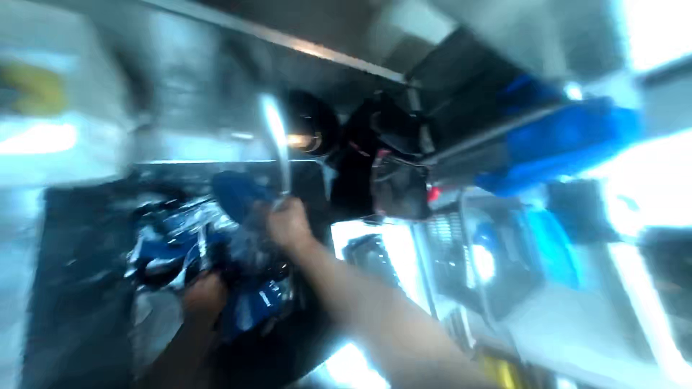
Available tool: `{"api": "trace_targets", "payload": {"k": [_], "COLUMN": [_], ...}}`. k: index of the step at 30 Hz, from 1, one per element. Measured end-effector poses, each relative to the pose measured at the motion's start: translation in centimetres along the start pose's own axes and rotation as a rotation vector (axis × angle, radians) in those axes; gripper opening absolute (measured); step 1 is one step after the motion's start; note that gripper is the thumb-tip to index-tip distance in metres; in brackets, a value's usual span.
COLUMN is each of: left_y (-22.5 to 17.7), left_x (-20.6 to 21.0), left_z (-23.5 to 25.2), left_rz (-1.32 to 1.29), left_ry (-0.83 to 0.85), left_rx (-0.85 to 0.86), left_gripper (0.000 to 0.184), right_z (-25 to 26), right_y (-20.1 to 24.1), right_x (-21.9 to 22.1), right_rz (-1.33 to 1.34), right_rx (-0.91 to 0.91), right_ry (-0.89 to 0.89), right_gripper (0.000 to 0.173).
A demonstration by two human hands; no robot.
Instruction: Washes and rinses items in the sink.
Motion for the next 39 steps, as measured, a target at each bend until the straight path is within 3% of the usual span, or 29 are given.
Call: {"api": "trace_targets", "payload": {"k": [2, 4, 7, 10, 12, 15, 18, 20, 23, 25, 27, 29, 31, 33, 34, 36, 39], "left_y": [-0.5, -1.1, -3.9, -7.7, -10.6, -13.7, -15.7, -16.4, -16.9, -17.0, -17.0, -16.7, -17.0, -16.8, -16.5, -15.9, -15.4], "left_x": [0.8, 1.4, -1.6, -4.5, -6.7, -11.8, -14.3, -14.1, -14.7, -14.7, -14.4, -14.9, -15.7, -16.2, -16.6, -17.2, -17.2], "left_z": [-0.2, 1.7, 2.5, 2.5, 2.8, 1.3, -1.0, -2.4, -4.9, -6.6, -7.2, -7.4, -8.4, -9.1, -9.3, -9.6, -9.9], "left_rz": [-0.009, -0.221, -0.631, -1.237, -1.389, -0.984, -0.312, -0.088, 0.074, 0.209, 0.251, 0.215, 0.233, 0.244, 0.23, 0.203, 0.173], "left_ry": [0.056, 0.026, -0.062, -0.094, -0.067, -0.148, -0.33, -0.478, -0.441, -0.351, -0.366, -0.404, -0.459, -0.472, -0.463, -0.447, -0.491], "left_rx": [-0.014, -0.019, -0.061, -0.201, -0.131, 0.07, 0.336, 0.478, 0.31, 0.213, 0.219, 0.16, 0.196, 0.227, 0.196, 0.183, 0.452], "left_gripper": [0.037, 0.043, 0.049, 0.045, 0.042, 0.049, 0.033, 0.03, 0.031, 0.033, 0.032, 0.032, 0.031, 0.03, 0.028, 0.028, 0.024], "right_z": [-2.0, -4.1, -8.0, -13.2, -17.0, -22.2, -26.1, -27.1, -26.2, -24.3, -22.4, -21.4, -20.5, -19.9, -19.5, -20.2, -17.8], "right_y": [1.1, 1.3, -0.7, -2.5, -2.9, -4.1, -6.9, -9.7, -14.5, -17.5, -19.0, -17.4, -15.2, -11.8, -10.5, -5.8, -2.5], "right_x": [-0.7, -2.1, -5.7, -11.5, -16.5, -25.3, -34.6, -40.8, -48.8, -52.1, -54.3, -54.6, -54.3, -50.9, -48.7, -38.5, -21.4], "right_rz": [-0.015, -0.051, -0.148, -0.199, -0.141, 0.048, 0.412, 0.637, 0.958, 1.13, 1.189, 1.12, 0.848, 0.633, 0.392, 0.242, -0.218], "right_rx": [-0.05, -0.185, -0.402, -0.65, -0.752, -0.743, -0.544, -0.442, -0.32, -0.248, -0.228, -0.252, -0.34, -0.57, -0.719, -0.591, -0.598], "right_ry": [0.07, 0.107, 0.071, -0.023, -0.073, -0.248, -0.636, -0.886, -1.091, -1.108, -1.044, -0.92, -0.712, -0.702, -0.454, -0.325, 0.124], "right_gripper": [0.031, 0.027, 0.026, 0.025, 0.024, 0.019, 0.024, 0.029, 0.035, 0.037, 0.036, 0.046, 0.054, 0.05, 0.055, 0.053, 0.065]}}
Point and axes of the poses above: each hand's wrist, its own z-axis towards the middle knuckle, its own x-axis out of the palm, y = z × x, the point moved 6 cm from there along z, towards the middle knuckle, and after that the axes turned 8 degrees about z, right-handed, at the moved point
